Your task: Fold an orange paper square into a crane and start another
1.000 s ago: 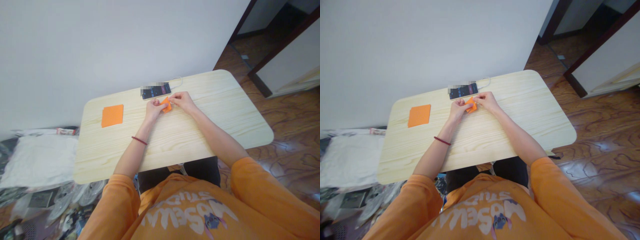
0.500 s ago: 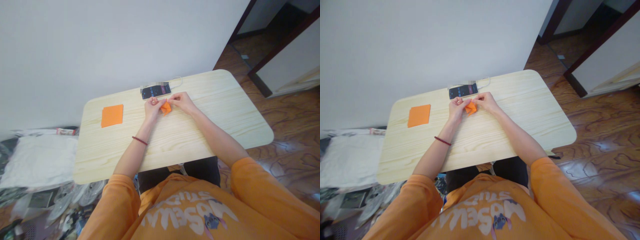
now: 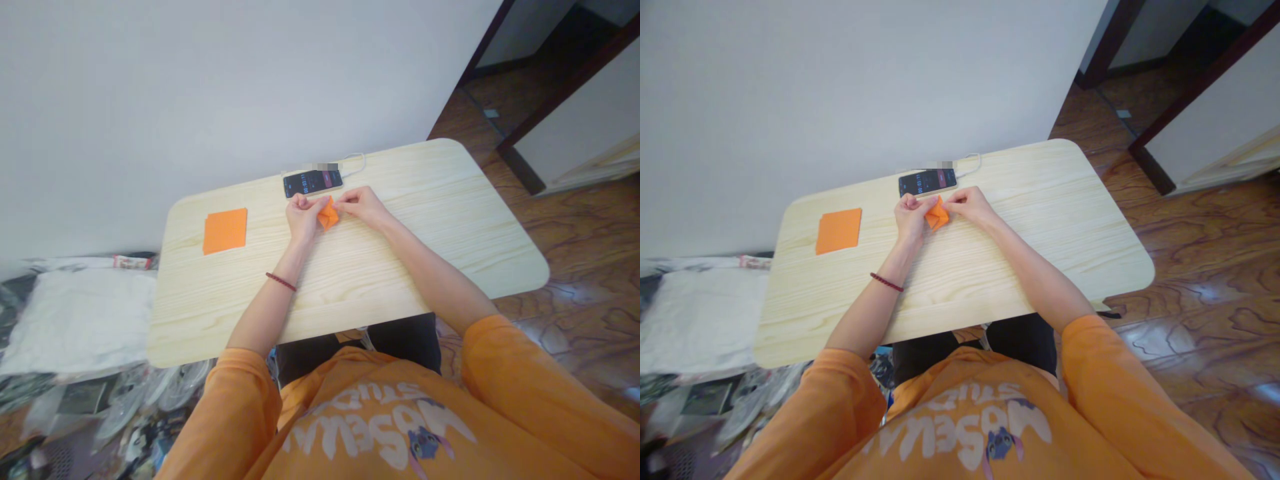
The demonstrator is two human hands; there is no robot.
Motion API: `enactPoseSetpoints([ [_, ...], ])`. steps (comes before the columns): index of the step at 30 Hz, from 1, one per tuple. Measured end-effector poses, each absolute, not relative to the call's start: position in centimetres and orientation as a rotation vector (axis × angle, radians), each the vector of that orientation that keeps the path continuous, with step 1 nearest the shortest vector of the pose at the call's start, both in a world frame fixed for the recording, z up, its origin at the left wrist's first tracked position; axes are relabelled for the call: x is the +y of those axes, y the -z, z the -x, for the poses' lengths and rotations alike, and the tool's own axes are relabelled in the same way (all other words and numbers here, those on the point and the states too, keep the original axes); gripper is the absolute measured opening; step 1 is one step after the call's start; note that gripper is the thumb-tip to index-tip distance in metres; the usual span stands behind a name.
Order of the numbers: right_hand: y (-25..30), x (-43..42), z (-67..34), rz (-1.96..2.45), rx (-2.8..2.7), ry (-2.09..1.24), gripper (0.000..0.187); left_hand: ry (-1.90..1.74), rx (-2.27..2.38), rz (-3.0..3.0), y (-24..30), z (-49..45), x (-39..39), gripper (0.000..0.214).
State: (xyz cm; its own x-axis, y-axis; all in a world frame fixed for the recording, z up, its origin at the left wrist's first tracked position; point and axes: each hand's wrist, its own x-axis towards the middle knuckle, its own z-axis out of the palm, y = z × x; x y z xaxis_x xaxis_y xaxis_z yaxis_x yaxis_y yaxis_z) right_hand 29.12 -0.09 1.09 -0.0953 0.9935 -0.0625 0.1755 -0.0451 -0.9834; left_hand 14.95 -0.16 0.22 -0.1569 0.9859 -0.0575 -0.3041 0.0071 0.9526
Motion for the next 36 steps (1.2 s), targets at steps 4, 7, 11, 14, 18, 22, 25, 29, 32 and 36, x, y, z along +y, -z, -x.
enactPoseSetpoints([
  [4,-0.8,0.1,-29.3,1.324,-1.406,-1.233,0.022,-1.403,1.098,-0.908,-0.4,-14.9,-0.2,0.053],
  [7,-0.7,0.1,-29.4,1.324,-1.420,-1.236,0.023,-1.330,1.107,-0.942,-0.6,-14.9,-0.3,0.052],
  [11,-0.8,0.0,-29.4,1.305,-1.424,-1.255,0.020,-1.290,1.072,-0.933,-0.5,-14.8,-0.3,0.056],
  [14,-0.9,0.0,-29.3,1.304,-1.435,-1.246,0.019,-1.327,1.063,-0.915,-0.1,-14.8,-0.2,0.059],
  [18,-1.1,-0.1,-29.2,1.332,-1.464,-1.210,0.019,-1.362,1.088,-0.895,0.1,-14.9,-0.2,0.060],
  [22,-0.9,-0.1,-29.1,1.363,-1.480,-1.207,0.014,-1.402,1.116,-0.872,0.0,-15.0,-0.2,0.059],
  [25,-0.4,0.0,-29.1,1.363,-1.511,-1.206,0.014,-1.427,1.144,-0.840,-0.3,-15.0,-0.2,0.059],
  [29,0.1,0.2,-29.1,1.351,-1.556,-1.164,0.014,-1.437,1.128,-0.831,-0.5,-15.0,-0.3,0.057],
  [32,0.3,0.4,-29.2,1.349,-1.605,-1.109,0.014,-1.449,1.126,-0.838,-0.5,-15.0,-0.4,0.055],
  [36,0.2,0.4,-29.2,1.338,-1.651,-1.063,0.013,-1.448,1.157,-0.854,-0.5,-15.0,-0.4,0.056],
])
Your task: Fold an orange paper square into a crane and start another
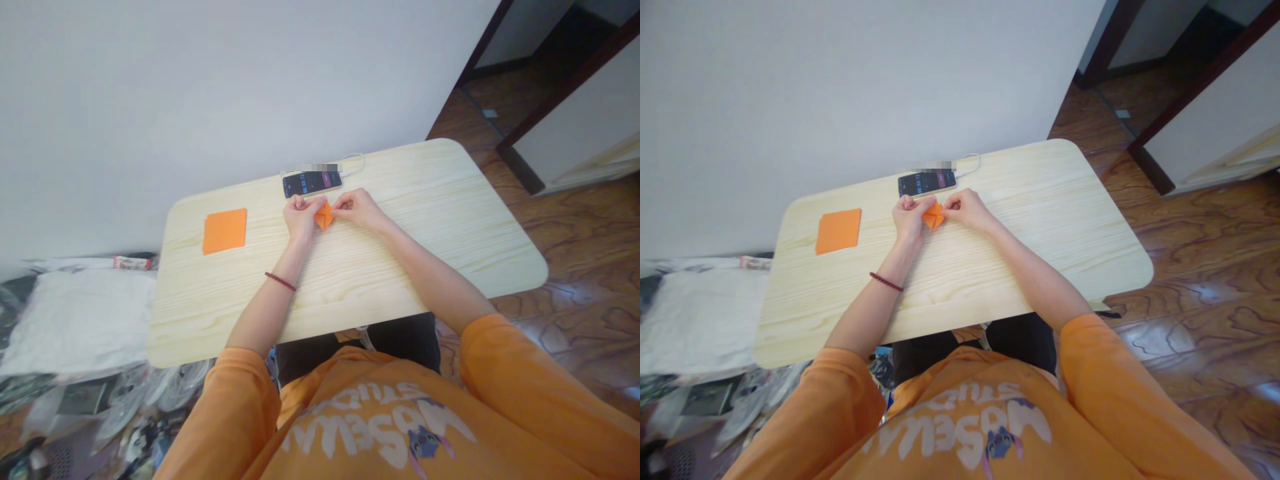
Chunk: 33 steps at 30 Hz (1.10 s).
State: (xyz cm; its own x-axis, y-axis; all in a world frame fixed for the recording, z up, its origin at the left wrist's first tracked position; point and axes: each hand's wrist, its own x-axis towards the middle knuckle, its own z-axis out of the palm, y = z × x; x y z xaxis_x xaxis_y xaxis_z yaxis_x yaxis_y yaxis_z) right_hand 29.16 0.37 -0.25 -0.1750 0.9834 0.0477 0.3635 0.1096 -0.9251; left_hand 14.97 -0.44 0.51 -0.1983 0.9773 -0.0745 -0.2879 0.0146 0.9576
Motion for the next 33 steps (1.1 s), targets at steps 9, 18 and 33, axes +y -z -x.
enactPoseSetpoints([
  [9,-0.3,0.2,-29.0,1.364,-1.702,-0.903,0.010,-1.520,1.143,-0.804,-0.5,-14.8,-0.1,0.062],
  [18,0.1,0.0,-28.9,1.064,-1.627,-1.011,0.026,-1.601,1.069,-0.657,0.0,-14.3,0.7,0.062],
  [33,-0.1,0.0,-28.9,1.132,-1.488,-0.969,0.016,-1.526,1.006,-0.746,-0.1,-14.1,0.7,0.056],
])
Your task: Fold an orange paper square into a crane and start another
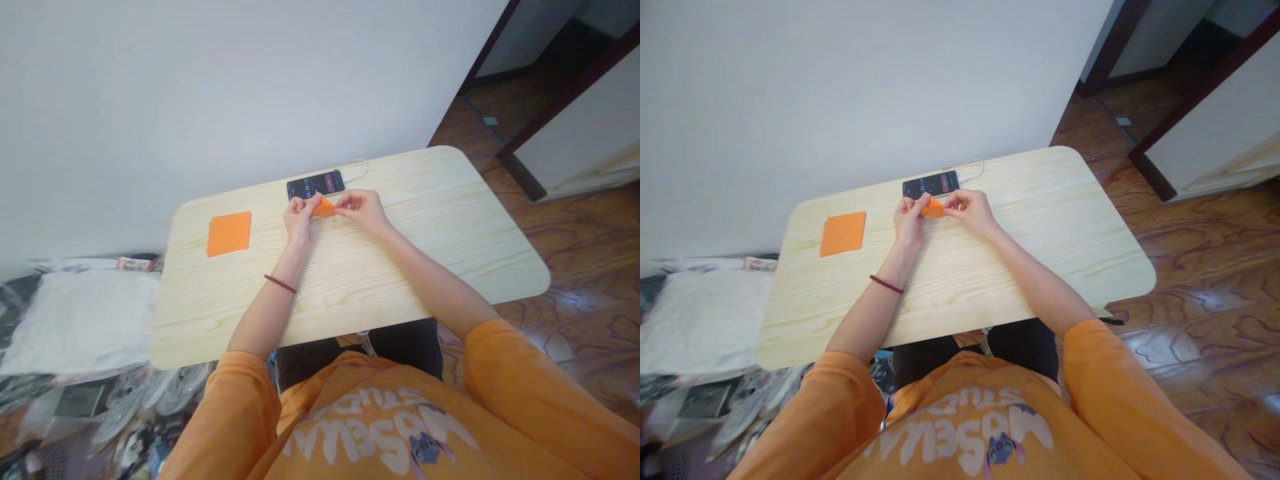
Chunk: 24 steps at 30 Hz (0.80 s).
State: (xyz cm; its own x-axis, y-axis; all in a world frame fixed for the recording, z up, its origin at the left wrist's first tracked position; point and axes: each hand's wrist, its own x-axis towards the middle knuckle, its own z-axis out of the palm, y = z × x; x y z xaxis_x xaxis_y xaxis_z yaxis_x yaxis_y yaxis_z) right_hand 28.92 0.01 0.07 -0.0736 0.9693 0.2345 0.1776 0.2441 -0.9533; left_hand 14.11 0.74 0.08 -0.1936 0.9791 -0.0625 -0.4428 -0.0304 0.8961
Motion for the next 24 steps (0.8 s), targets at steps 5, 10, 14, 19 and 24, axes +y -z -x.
enactPoseSetpoints([
  [5,-0.1,0.4,-29.0,1.084,-1.378,-1.067,0.021,-1.478,0.961,-0.783,-0.3,-14.0,0.6,0.042],
  [10,-0.4,0.5,-29.2,1.073,-1.313,-1.074,0.030,-1.446,0.955,-0.968,-0.2,-14.3,0.3,0.046],
  [14,-0.4,0.5,-29.2,1.050,-1.292,-1.124,0.033,-1.400,0.970,-1.123,0.4,-14.4,0.2,0.056],
  [19,-0.4,0.4,-29.1,1.040,-1.315,-1.171,0.034,-1.417,1.030,-1.166,0.9,-14.2,0.4,0.049],
  [24,-0.6,0.3,-29.0,1.053,-1.308,-1.185,0.036,-1.377,1.068,-1.223,0.7,-14.2,0.2,0.030],
])
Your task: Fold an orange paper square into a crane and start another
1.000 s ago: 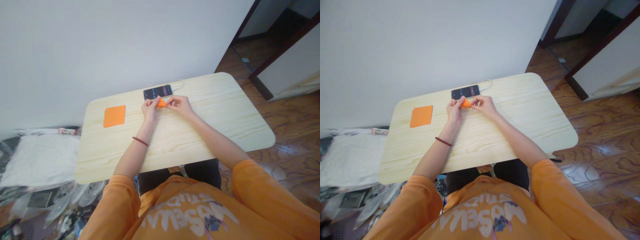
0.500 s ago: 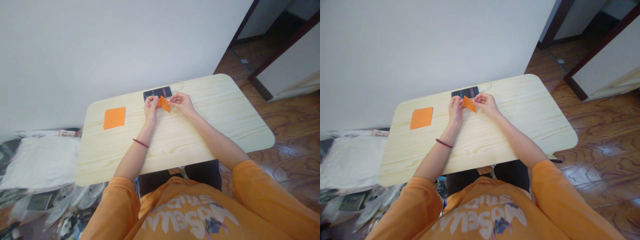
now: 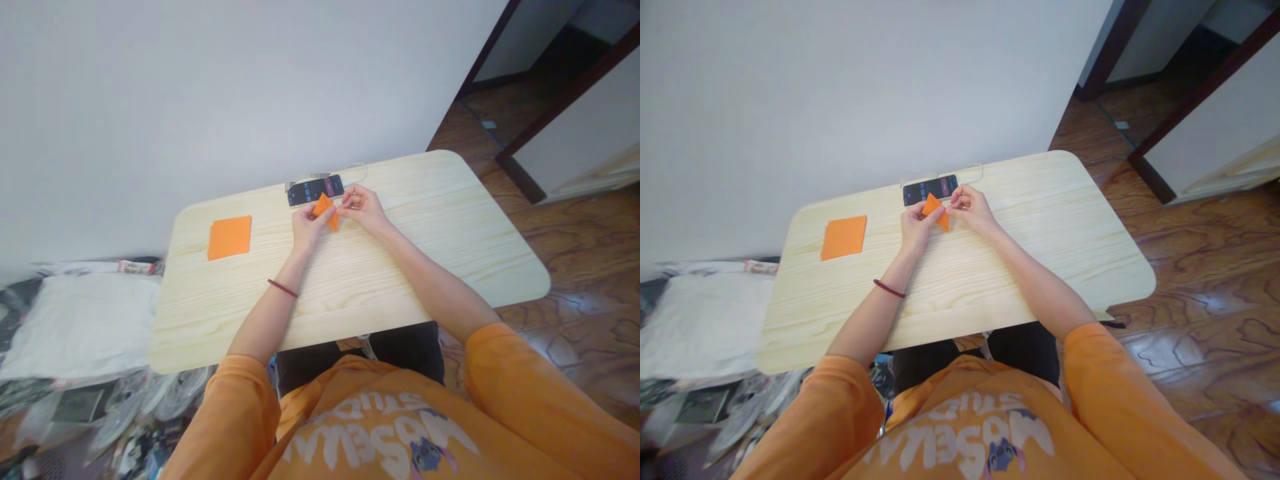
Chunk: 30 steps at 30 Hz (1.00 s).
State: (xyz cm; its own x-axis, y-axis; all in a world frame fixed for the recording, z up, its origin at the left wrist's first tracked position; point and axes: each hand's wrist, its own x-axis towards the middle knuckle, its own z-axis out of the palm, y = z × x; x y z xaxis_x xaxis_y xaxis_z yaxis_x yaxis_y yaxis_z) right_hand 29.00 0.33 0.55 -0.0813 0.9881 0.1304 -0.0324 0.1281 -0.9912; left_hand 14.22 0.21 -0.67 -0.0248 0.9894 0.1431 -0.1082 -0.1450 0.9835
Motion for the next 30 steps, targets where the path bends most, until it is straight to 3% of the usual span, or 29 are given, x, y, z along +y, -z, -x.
enactPoseSetpoints([
  [13,-1.04,-0.08,-28.85,1.124,-1.319,-1.278,0.031,-1.480,1.096,-1.041,0.98,-14.08,0.55,0.014],
  [30,-0.59,-0.16,-28.26,1.138,-1.124,-1.410,0.017,-1.552,1.058,-0.858,1.21,-14.24,0.91,0.015],
])
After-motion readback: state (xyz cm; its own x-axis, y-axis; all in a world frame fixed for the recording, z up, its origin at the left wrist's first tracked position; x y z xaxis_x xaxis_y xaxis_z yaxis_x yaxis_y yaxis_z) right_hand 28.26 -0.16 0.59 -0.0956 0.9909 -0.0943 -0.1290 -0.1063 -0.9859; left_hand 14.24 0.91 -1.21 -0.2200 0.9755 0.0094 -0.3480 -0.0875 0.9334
